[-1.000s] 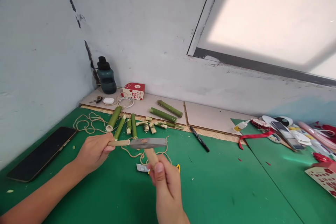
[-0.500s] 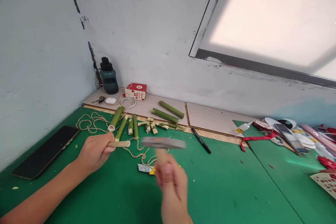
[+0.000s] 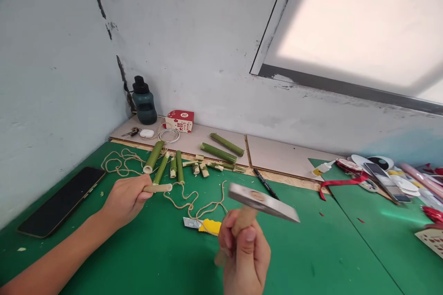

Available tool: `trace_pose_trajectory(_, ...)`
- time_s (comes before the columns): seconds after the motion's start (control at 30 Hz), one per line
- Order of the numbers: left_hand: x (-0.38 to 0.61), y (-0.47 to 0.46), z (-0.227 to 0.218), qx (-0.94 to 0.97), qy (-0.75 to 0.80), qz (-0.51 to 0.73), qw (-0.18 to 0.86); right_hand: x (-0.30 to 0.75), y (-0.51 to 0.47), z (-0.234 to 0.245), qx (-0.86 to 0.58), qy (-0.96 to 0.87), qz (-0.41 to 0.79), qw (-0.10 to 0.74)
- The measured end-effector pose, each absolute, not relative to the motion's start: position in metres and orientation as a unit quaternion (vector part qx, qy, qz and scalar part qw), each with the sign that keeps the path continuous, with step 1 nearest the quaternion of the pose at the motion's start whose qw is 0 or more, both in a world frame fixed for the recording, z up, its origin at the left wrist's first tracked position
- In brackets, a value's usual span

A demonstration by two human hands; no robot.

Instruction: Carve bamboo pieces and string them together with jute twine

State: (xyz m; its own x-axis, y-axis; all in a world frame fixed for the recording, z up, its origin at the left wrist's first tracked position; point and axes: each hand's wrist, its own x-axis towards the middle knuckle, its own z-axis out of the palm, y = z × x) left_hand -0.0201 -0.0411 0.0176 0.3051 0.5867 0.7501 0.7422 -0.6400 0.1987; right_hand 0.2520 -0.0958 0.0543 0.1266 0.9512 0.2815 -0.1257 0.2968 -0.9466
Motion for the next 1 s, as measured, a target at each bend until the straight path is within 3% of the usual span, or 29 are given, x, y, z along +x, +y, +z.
trace_pose_trajectory(0.13,-0.0190,-0.0415,0.0178,-0.806,-0.400,-0.427,0.087,0.2528,-0.0936,0.0558,-0.433,-0.594,0.432,0.522)
trace_pose_trajectory(0.3,-0.0214,-0.0402,0.0174,-0.802,-0.415,-0.421,0.089,0.2502,-0.0937,0.0568,-0.410,-0.498,0.382,0.662)
trace_pose_trajectory(0.43,-0.0218,-0.0397,0.0166,-0.806,-0.404,-0.422,0.095,0.2472,-0.0912,0.0583,-0.429,-0.580,0.442,0.533)
trace_pose_trajectory(0.6,-0.0201,-0.0401,0.0187,-0.800,-0.414,-0.428,0.082,0.2481,-0.0918,0.0594,-0.403,-0.491,0.403,0.659)
trace_pose_trajectory(0.73,-0.0188,-0.0400,0.0197,-0.801,-0.411,-0.427,0.088,0.2467,-0.0948,0.0566,-0.421,-0.602,0.445,0.511)
trace_pose_trajectory(0.87,-0.0198,-0.0402,0.0179,-0.798,-0.419,-0.425,0.086,0.2484,-0.0953,0.0556,-0.395,-0.506,0.403,0.652)
trace_pose_trajectory(0.9,-0.0200,-0.0405,0.0172,-0.798,-0.416,-0.428,0.085,0.2488,-0.0949,0.0555,-0.396,-0.503,0.407,0.652)
trace_pose_trajectory(1.0,-0.0205,-0.0413,0.0156,-0.803,-0.406,-0.429,0.086,0.2496,-0.0939,0.0558,-0.418,-0.591,0.439,0.533)
